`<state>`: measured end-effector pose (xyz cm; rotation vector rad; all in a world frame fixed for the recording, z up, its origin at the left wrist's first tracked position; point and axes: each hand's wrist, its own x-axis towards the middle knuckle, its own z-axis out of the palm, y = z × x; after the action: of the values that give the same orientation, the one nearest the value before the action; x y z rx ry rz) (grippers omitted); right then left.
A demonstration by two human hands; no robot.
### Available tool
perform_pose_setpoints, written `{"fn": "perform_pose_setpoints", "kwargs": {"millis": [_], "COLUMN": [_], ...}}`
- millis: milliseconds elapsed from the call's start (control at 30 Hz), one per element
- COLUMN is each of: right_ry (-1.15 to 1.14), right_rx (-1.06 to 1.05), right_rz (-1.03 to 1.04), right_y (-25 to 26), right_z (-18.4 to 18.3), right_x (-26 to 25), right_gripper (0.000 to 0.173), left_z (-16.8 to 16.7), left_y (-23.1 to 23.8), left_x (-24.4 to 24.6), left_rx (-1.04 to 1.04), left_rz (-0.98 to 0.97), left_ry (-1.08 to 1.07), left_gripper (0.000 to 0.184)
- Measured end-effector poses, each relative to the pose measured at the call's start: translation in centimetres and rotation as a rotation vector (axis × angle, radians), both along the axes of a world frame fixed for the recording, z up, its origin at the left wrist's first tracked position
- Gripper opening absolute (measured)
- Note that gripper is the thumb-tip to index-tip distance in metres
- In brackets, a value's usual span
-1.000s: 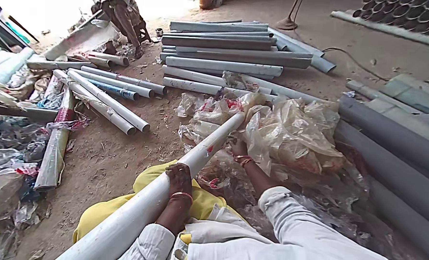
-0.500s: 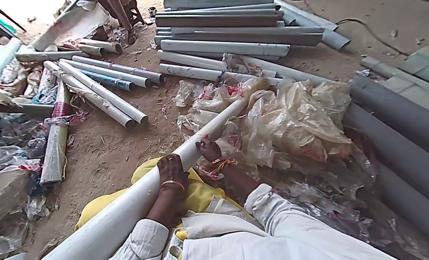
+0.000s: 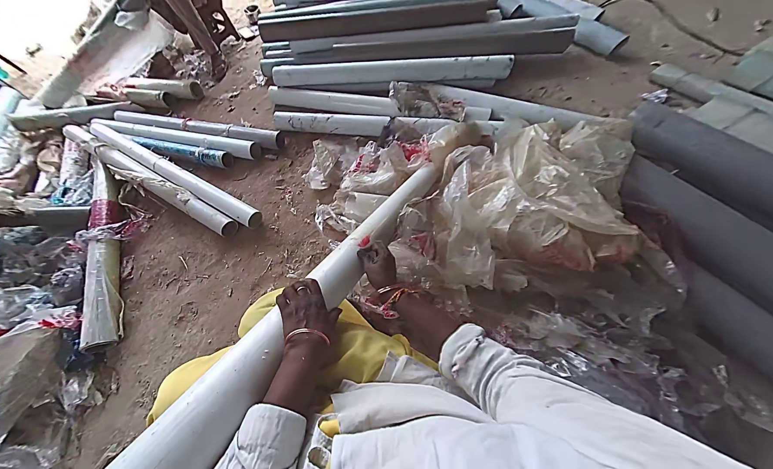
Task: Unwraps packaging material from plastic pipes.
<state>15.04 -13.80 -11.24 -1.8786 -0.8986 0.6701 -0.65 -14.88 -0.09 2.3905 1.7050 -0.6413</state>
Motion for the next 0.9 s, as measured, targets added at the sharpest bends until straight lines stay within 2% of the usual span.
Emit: {"fn": "perform_pose_setpoints", "kwargs": {"millis": [100,200,400,500,567,600,667,767,833,900], "right_ry": [-0.116,-0.110,0.059,0.215,0.400,0.417,0.247,-0.055,-0.114,-0.137], "right_rx": [-0.148,-0.232,-0.290,-0.288,-0.259,-0.274,-0.353,-0.307,-0.254,-0.328], "right_rz": [-0.002,-0.028,-0.103,-0.222,-0.322,-0.334,-0.211,0.057,0.158,0.255], "right_y": [0.7,0.8,1.6,2.1,1.6,0.7,-0.8,-2.7,-2.1,-0.6], "right_z": [0.2,-0.1,-0.4,-0.5,-1.4,-2.0,-2.1,-0.7,-0.1,0.2], "right_x": [-0.7,-0.1,1.2,1.6,3.1,4.6,7.2,5.7,3.7,2.6], "right_gripper": [0.030,0.032,0.037,0.038,0.047,0.053,0.061,0.043,0.030,0.030], "left_z": [-0.1,0.0,0.0,0.1,0.2,0.3,0.7,0.9,1.2,1.3], "left_y": [0.1,0.1,0.6,1.1,1.5,1.7,3.1,4.8,5.6,6.2], "left_x": [-0.2,-0.1,-0.4,-0.6,-0.9,-1.2,-1.6,-2.0,-2.0,-2.0], "left_rx": [-0.015,-0.018,-0.032,-0.044,-0.056,-0.068,-0.098,-0.172,-0.207,-0.237], "left_rz": [0.005,-0.006,-0.007,0.004,0.013,0.021,0.045,0.106,0.136,0.155], "left_ry": [0.017,0.012,-0.004,-0.021,-0.008,-0.004,0.005,-0.012,-0.017,-0.020], "left_gripper": [0.088,0.087,0.088,0.090,0.092,0.092,0.095,0.098,0.100,0.100]}}
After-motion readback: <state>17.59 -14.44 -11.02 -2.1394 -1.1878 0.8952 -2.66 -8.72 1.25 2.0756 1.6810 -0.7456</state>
